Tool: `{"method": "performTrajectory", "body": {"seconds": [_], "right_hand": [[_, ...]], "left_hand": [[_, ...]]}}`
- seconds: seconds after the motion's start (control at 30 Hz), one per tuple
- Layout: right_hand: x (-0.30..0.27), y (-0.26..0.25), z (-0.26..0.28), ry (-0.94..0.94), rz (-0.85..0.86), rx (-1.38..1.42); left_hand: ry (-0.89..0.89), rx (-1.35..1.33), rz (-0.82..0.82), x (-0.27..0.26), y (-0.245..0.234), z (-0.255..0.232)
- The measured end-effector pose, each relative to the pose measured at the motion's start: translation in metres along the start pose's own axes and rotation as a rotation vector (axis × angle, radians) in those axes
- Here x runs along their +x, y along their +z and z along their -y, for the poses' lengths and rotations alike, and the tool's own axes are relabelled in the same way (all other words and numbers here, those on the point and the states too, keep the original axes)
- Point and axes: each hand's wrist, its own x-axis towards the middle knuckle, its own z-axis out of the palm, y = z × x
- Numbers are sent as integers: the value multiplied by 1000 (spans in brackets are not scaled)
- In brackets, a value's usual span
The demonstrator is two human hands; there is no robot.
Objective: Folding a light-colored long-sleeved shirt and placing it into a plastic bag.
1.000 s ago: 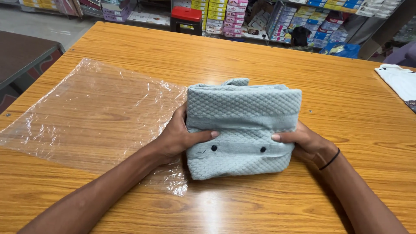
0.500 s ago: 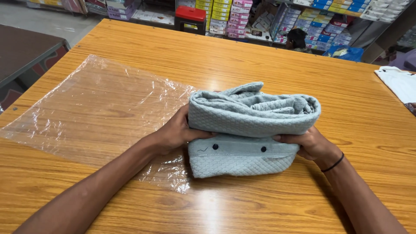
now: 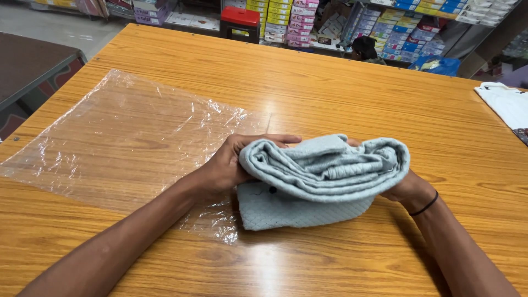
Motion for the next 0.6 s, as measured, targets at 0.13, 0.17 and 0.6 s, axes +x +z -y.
{"method": "performTrajectory", "body": {"seconds": [0.13, 0.17, 0.6], "right_hand": [[-1, -1, 1, 10, 81, 71], [-1, -1, 2, 7, 7, 33], [21, 96, 19, -524, -785, -1058]], "left_hand": [[4, 29, -35, 0, 3, 4], [61, 68, -43, 1, 3, 7], [300, 317, -578, 0, 44, 31]]}}
